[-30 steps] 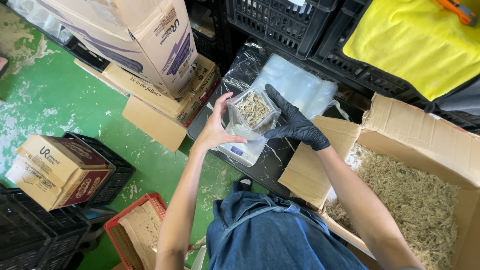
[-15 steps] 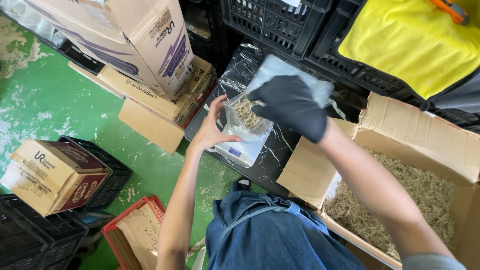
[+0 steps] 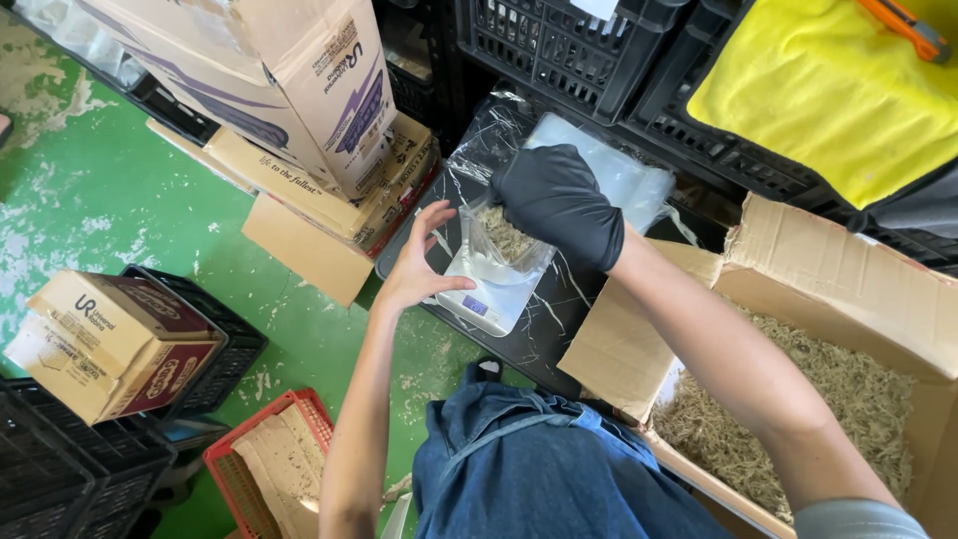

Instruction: The person transfers dried herbs from a large box into smaller plastic containers by hand, weighs the containers on a digital scale, and then places the herbs into plastic bags.

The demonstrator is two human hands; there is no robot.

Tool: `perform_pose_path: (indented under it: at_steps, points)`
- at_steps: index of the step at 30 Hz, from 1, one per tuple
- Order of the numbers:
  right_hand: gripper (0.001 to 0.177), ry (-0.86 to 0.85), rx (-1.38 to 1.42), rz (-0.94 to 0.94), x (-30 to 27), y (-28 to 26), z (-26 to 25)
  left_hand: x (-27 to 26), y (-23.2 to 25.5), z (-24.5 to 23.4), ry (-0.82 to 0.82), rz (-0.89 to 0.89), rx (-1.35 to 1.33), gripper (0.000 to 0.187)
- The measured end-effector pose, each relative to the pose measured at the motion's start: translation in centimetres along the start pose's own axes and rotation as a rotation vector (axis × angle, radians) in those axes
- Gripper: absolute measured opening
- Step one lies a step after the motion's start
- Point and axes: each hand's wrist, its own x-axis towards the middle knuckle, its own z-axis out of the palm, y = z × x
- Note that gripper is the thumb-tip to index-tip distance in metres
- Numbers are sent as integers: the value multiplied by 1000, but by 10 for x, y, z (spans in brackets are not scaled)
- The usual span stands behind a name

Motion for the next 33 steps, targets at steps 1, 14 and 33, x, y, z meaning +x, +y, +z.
perform_pose_path:
  at_steps: [1,14,33]
  points:
    - [35,1,1,2,2,0,-2,-1,0,1,-2,0,0,126]
    - [17,45,10,-213,-29,-14,-89,-27,22,13,395,12,124,52]
    - [33,-182,-31,981,-309,145,-64,-12,26,353,-546,-544,-873,47]
